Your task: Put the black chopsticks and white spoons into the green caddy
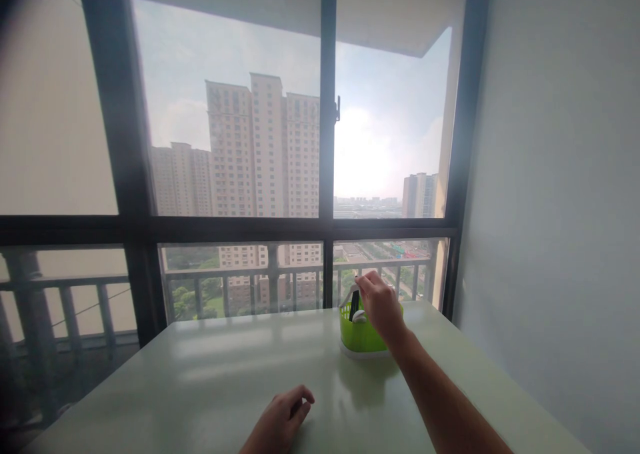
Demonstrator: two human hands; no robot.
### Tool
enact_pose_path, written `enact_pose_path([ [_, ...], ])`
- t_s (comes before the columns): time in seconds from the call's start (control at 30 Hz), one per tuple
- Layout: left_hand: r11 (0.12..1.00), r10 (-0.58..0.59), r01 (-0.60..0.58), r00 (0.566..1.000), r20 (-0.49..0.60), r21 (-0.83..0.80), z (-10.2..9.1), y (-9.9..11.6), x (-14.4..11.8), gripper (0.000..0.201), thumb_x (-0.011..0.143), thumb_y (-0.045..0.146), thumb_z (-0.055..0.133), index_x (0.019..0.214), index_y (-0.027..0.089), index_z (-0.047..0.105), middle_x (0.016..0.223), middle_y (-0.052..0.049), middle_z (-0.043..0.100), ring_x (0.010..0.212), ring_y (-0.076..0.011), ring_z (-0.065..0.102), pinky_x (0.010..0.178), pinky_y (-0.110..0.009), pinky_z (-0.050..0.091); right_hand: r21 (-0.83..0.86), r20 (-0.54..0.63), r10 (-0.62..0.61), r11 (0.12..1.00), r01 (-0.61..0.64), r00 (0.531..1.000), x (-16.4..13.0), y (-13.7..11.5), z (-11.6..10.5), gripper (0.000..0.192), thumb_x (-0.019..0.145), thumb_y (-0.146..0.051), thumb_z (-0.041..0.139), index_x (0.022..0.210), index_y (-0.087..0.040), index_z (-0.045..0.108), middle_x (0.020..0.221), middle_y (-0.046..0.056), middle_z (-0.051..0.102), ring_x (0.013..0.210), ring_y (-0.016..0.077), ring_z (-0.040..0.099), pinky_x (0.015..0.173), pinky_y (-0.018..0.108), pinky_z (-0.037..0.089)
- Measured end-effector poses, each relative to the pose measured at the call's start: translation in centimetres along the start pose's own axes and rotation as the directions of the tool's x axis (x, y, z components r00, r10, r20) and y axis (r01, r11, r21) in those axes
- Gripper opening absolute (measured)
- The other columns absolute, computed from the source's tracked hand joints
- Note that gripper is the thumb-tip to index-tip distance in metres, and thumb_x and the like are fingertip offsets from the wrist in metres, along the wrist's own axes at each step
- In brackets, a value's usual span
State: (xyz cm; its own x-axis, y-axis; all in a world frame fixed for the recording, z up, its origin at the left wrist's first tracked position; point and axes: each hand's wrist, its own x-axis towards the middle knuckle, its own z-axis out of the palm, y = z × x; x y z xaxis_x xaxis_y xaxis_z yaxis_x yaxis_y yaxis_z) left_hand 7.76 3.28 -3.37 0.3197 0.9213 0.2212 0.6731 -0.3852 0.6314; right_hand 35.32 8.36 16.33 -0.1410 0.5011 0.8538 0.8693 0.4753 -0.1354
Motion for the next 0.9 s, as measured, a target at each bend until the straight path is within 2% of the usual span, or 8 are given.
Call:
enact_pose_path([
  [0.1, 1.0, -0.001, 0.001, 1.0, -0.014, -0.001, 0.3, -0.4, 0.1, 0.023, 0.096, 0.03, 0.049, 0.102, 0.025, 0.071, 0.081, 0.0, 0.069, 0.08, -0.0165, 0.061, 0.073, -0.022, 0.039, -0.16, 0.157, -0.045, 0.985, 0.071, 0.987, -0.5, 0.6, 2.3, 0.026, 0.096, -0.011, 0.051, 0.106, -0.022, 0.071, 0.101, 0.005, 0.067, 0.08, 0.0144, 0.064, 0.069, 0.022, 0.045],
  [0.23, 1.0, 0.001, -0.001, 1.0, -0.009, 0.013, 0.3, -0.5, 0.1, 0.022, 0.095, 0.029, 0.05, 0.101, 0.025, 0.071, 0.081, 0.0, 0.069, 0.08, -0.0165, 0.061, 0.072, -0.022, 0.038, -0.188, 0.298, -0.068, 0.974, 0.128, 0.952, -2.4, 1.2, 4.6, 0.025, 0.093, -0.009, 0.054, 0.099, -0.023, 0.073, 0.096, 0.004, 0.069, 0.079, 0.0148, 0.064, 0.071, 0.023, 0.046],
  [0.33, 1.0, -0.005, 0.004, 1.0, 0.014, 0.025, 0.2, -0.2, 0.1, 0.021, 0.094, 0.028, 0.051, 0.101, 0.025, 0.07, 0.081, 0.0, 0.07, 0.08, -0.0165, 0.061, 0.073, -0.023, 0.038, -0.131, 0.291, -0.14, 0.974, 0.185, 0.947, -3.8, 1.7, 5.0, 0.026, 0.091, -0.009, 0.057, 0.1, -0.026, 0.075, 0.094, 0.004, 0.071, 0.091, 0.0193, 0.064, 0.089, 0.031, 0.047],
  [0.43, 0.999, -0.002, 0.002, 1.0, 0.019, 0.033, 0.1, -0.1, 0.1, 0.022, 0.096, 0.029, 0.049, 0.102, 0.025, 0.07, 0.085, -0.001, 0.071, 0.083, -0.0171, 0.062, 0.074, -0.023, 0.039, -0.095, 0.237, -0.154, 0.979, 0.181, 0.959, -4.6, 2.0, 4.9, 0.03, 0.09, -0.01, 0.058, 0.107, -0.028, 0.075, 0.099, 0.003, 0.074, 0.105, 0.0229, 0.061, 0.111, 0.043, 0.037],
  [0.7, 0.999, -0.004, 0.002, 1.0, 0.025, 0.048, -0.1, 0.0, 0.0, 0.022, 0.096, 0.029, 0.05, 0.103, 0.026, 0.07, 0.084, -0.001, 0.071, 0.083, -0.0171, 0.062, 0.076, -0.023, 0.039, -0.061, 0.208, -0.093, 0.992, 0.108, 0.974, -5.8, 2.2, 4.9, 0.04, 0.088, -0.015, 0.055, 0.124, -0.027, 0.069, 0.119, 0.003, 0.072, 0.122, 0.0256, 0.055, 0.12, 0.048, 0.026],
  [0.77, 0.999, -0.007, 0.006, 1.0, 0.026, 0.054, -0.1, 0.1, 0.0, 0.022, 0.096, 0.029, 0.05, 0.103, 0.026, 0.07, 0.083, 0.0, 0.071, 0.081, -0.0167, 0.062, 0.075, -0.022, 0.039, -0.056, 0.159, -0.03, 0.998, 0.039, 0.987, -5.9, 2.7, 4.9, 0.045, 0.089, -0.02, 0.055, 0.133, -0.027, 0.063, 0.131, 0.005, 0.066, 0.13, 0.0262, 0.05, 0.119, 0.047, 0.029],
  [0.83, 0.999, -0.006, 0.004, 1.0, 0.028, 0.051, -0.1, 0.1, 0.0, 0.023, 0.096, 0.029, 0.049, 0.103, 0.025, 0.07, 0.081, 0.0, 0.071, 0.079, -0.0163, 0.062, 0.074, -0.022, 0.039, -0.051, 0.063, 0.122, 0.992, -0.119, 0.991, -5.7, 3.5, 4.8, 0.049, 0.092, -0.028, 0.052, 0.141, -0.023, 0.056, 0.139, 0.008, 0.06, 0.133, 0.0271, 0.048, 0.117, 0.045, 0.033],
  [0.9, 0.999, -0.001, -0.001, 1.0, 0.029, 0.043, -0.1, 0.1, 0.1, 0.023, 0.096, 0.029, 0.048, 0.102, 0.025, 0.07, 0.079, 0.0, 0.07, 0.077, -0.016, 0.061, 0.073, -0.022, 0.039, -0.026, -0.002, 0.338, 0.941, -0.338, 0.941, -5.4, 4.7, 4.8, 0.055, 0.094, -0.038, 0.049, 0.146, -0.02, 0.05, 0.141, 0.012, 0.057, 0.131, 0.0286, 0.05, 0.113, 0.044, 0.037],
])
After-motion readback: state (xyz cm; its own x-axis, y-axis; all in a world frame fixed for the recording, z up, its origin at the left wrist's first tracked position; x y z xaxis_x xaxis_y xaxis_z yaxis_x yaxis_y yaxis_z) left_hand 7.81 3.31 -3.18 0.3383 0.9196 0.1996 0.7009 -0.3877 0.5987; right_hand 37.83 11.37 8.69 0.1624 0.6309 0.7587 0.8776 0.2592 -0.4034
